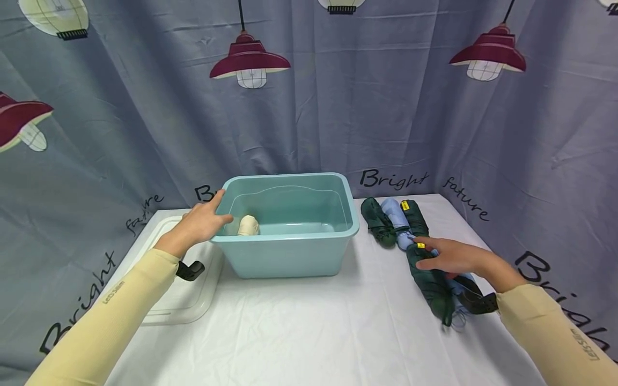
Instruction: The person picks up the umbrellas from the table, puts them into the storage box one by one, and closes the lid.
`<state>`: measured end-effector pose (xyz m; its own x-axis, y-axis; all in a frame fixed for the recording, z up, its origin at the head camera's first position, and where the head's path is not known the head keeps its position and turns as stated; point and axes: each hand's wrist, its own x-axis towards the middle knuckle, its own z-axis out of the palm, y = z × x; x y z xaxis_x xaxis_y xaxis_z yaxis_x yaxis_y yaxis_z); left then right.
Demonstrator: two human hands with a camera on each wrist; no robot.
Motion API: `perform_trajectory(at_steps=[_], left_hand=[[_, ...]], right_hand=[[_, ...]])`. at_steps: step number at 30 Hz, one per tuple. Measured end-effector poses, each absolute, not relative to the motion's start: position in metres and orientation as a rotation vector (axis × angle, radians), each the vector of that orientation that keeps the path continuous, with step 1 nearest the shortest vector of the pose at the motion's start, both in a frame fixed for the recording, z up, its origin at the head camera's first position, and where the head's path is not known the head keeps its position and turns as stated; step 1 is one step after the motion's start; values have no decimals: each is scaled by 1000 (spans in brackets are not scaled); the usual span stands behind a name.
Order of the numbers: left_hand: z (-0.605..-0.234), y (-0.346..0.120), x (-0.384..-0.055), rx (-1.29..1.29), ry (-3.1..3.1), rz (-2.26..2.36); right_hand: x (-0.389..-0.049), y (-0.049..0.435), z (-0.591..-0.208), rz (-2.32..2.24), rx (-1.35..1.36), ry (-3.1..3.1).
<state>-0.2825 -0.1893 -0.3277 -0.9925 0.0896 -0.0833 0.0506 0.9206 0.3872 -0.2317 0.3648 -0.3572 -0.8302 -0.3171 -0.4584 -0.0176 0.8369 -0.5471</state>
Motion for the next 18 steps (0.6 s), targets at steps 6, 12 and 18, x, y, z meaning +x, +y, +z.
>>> perform_trajectory(at_steps=[6, 12, 18], left_hand=[[-327, -189, -283, 101, 2977, 586], [-328, -189, -284, 92, 2976, 587], [-327, -189, -285, 90, 2985, 578]], right_hand=[[-231, 364, -360, -716, -242, 2484], [-236, 363, -362, -609, -265, 2547], [-236, 360, -363, -589, -273, 2592]])
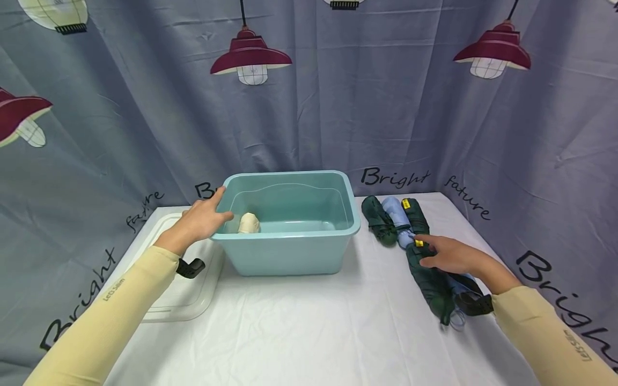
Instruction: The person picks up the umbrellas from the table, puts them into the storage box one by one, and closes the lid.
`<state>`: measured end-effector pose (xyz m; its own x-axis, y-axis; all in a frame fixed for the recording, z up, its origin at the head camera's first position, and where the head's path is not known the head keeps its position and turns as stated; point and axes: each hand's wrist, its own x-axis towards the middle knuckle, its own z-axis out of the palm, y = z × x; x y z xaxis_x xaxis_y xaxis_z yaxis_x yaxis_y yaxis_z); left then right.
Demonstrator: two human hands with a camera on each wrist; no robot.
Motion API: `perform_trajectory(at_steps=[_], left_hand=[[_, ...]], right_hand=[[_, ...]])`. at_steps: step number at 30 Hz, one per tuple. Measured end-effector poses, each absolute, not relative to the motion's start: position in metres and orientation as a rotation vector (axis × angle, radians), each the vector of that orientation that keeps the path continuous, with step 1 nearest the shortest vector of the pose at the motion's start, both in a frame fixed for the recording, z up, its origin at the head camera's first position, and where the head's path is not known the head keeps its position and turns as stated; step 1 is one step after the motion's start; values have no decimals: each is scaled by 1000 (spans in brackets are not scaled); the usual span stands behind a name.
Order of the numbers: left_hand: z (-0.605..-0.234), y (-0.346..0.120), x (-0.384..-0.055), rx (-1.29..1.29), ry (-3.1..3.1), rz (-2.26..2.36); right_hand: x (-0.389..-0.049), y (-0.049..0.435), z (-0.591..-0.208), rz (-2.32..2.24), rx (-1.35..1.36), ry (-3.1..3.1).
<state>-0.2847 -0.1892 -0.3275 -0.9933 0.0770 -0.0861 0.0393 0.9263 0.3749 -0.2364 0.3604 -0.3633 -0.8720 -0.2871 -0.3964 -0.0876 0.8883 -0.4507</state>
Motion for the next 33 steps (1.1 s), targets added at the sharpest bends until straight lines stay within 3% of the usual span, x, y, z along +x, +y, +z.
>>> perform_trajectory(at_steps=[13, 33], left_hand=[[-325, -189, -286, 89, 2985, 559], [-327, -190, -284, 91, 2984, 569]], right_hand=[[-233, 345, -363, -572, -319, 2672], [-241, 331, -381, -297, -180, 2714]])
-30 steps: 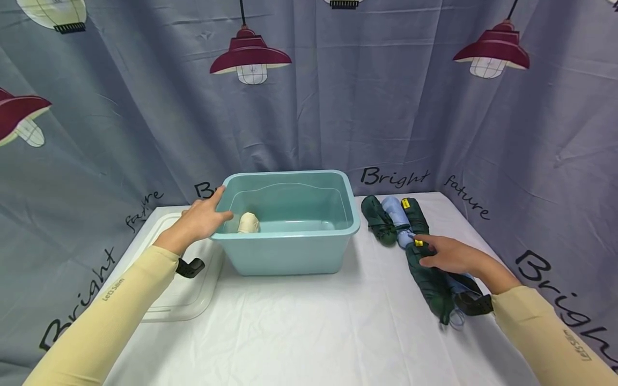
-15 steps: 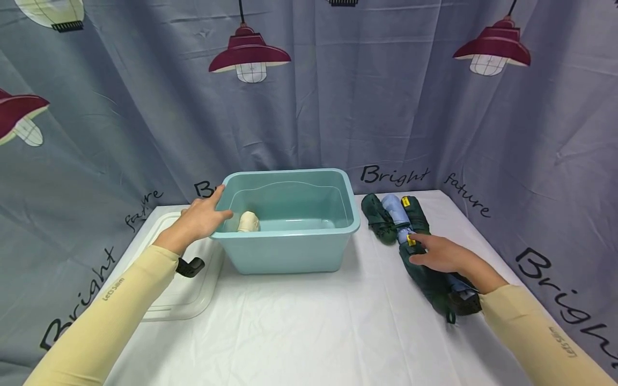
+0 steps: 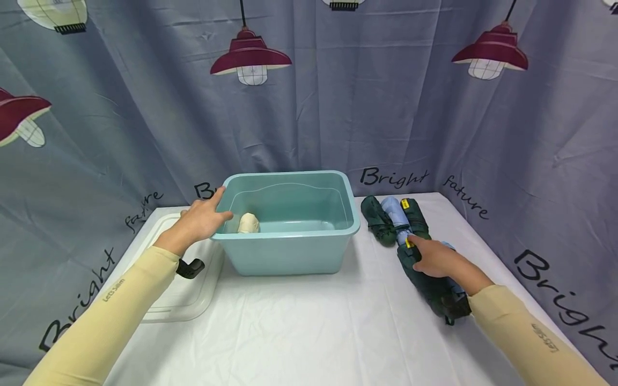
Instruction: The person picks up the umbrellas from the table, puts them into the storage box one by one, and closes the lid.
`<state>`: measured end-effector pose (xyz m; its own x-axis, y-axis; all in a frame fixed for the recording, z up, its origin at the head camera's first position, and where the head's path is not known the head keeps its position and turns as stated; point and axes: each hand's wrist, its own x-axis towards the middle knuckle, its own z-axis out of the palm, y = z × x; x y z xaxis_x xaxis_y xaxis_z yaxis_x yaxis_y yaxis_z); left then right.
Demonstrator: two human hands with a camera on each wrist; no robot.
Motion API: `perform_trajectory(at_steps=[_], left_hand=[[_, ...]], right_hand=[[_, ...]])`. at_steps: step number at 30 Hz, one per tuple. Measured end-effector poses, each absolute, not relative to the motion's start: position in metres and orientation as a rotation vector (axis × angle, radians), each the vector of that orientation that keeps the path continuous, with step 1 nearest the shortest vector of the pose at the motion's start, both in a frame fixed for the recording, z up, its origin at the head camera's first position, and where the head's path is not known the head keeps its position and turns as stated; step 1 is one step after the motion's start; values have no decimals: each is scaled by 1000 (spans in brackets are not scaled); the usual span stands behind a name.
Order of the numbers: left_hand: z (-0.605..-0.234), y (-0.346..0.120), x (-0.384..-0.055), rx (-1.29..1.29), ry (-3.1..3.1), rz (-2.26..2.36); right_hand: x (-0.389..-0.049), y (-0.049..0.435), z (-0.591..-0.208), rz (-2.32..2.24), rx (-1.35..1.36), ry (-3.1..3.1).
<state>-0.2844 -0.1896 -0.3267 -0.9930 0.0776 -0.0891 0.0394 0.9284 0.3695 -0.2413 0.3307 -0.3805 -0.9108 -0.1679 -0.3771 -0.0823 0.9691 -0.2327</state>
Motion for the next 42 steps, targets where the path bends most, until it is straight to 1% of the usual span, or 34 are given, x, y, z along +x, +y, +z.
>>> perform_trajectory(at_steps=[14, 23, 30, 38, 42], left_hand=[[-325, -187, -284, 105, 3008, 543], [-328, -188, -284, 97, 2994, 552], [-329, -189, -283, 91, 2988, 561], [-329, -188, -281, 92, 2991, 574], [-328, -187, -281, 87, 2993, 581]], right_hand=[[-241, 337, -385, -303, -124, 2732], [-243, 339, -399, -289, -100, 2782], [-240, 336, -406, -272, -167, 2811], [-237, 335, -408, -221, -126, 2756], [-236, 335, -407, -224, -159, 2752]])
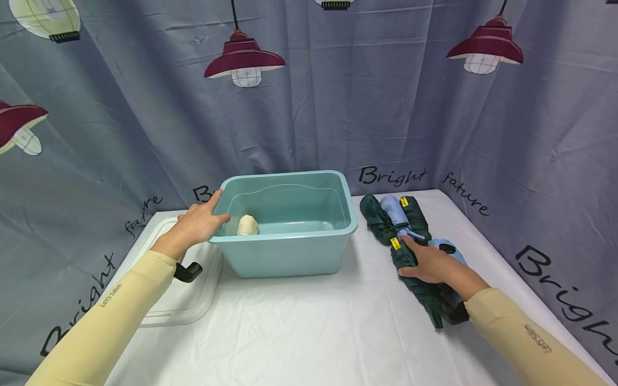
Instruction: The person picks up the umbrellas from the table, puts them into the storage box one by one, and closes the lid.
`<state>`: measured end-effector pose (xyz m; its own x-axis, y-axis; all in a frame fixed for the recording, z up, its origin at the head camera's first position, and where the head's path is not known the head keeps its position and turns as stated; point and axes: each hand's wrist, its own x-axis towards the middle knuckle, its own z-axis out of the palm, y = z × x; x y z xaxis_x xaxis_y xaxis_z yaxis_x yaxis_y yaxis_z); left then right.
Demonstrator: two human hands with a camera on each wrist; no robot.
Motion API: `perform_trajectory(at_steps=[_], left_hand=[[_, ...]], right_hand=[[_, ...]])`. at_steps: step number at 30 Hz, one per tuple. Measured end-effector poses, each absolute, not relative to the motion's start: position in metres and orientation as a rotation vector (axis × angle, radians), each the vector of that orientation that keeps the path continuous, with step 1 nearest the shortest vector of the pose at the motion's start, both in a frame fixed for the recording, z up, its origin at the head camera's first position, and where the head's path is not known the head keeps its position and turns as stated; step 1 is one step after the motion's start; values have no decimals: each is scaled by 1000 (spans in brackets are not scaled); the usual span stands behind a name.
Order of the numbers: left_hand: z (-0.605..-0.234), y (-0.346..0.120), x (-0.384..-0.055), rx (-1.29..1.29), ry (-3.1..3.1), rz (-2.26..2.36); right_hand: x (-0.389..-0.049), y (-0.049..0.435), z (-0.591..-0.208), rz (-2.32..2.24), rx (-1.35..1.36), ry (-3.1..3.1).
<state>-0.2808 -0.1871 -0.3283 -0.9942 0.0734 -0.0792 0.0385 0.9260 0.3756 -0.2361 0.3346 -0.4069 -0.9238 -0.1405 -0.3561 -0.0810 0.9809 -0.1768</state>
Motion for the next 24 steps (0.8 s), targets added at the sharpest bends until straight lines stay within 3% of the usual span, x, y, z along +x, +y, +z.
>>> perform_trajectory(at_steps=[24], left_hand=[[-328, -188, -283, 85, 2985, 564]], right_hand=[[-237, 330, -395, -382, -229, 2713]])
